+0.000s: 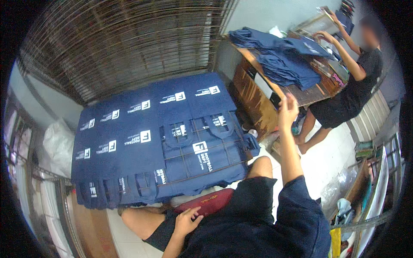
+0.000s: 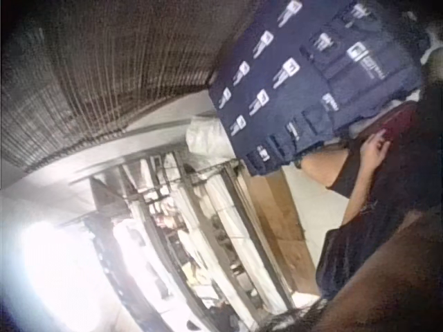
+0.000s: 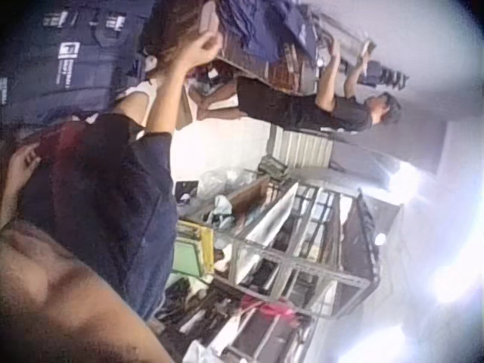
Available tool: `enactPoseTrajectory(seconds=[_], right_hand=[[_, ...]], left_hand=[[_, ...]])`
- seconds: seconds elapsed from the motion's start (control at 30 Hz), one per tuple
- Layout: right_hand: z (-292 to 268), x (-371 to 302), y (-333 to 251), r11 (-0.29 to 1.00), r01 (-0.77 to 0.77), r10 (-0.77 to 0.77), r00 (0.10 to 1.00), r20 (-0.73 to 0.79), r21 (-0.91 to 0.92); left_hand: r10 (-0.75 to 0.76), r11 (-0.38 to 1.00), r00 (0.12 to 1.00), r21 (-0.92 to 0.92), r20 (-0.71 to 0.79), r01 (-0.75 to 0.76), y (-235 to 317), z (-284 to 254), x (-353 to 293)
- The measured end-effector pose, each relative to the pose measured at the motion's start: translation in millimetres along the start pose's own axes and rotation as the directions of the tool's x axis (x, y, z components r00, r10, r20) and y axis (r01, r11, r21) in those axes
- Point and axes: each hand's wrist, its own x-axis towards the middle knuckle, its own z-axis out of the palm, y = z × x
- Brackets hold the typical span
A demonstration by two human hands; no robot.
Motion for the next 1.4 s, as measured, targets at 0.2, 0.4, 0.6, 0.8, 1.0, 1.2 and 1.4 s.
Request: enactPoseTrajectory(seconds=[0.2,0.4,0.6,0.8,1.0,1.2,1.4], right_hand=[[-55,129,38,0.946,-0.166,0.106,0.97,-0.218,-0.277],[-11,156,40,0.652,0.155,-0.085,0.988,0.131,-0.742],[35,205,36,0.524,0.178,0.121,0.952,0.28,-0.833],[62,206,21,0.317,0.176,0.324,0.904,0.28,-0.932],[64,205,56,0.308,0.29,0.164,0.922,0.351,-0.906],[26,225,10,0.386,0.33,-0.264,0.934,0.24,-0.861],[-31,187,-105,0.536,0.66,-0.623,0.73,0.281,-0.527]], left_hand=[[-0.11,0.994,0.981,-0.024,-0.157,0.107,-12,0,16],[-0.111,0.99,0.989,0.075,-0.097,0.118,4,5,14],[-0.127,0.99,0.984,0.036,-0.124,0.133,0,21,15],[-0.099,0.993,0.994,0.063,-0.05,0.102,13,38,9],[-0.114,0.987,0.989,0.106,-0.094,0.124,6,33,10],[-0.096,0.995,0.995,0.003,-0.021,0.096,33,18,49],[-0.061,0.768,0.983,-0.622,0.171,0.155,76,18,142]])
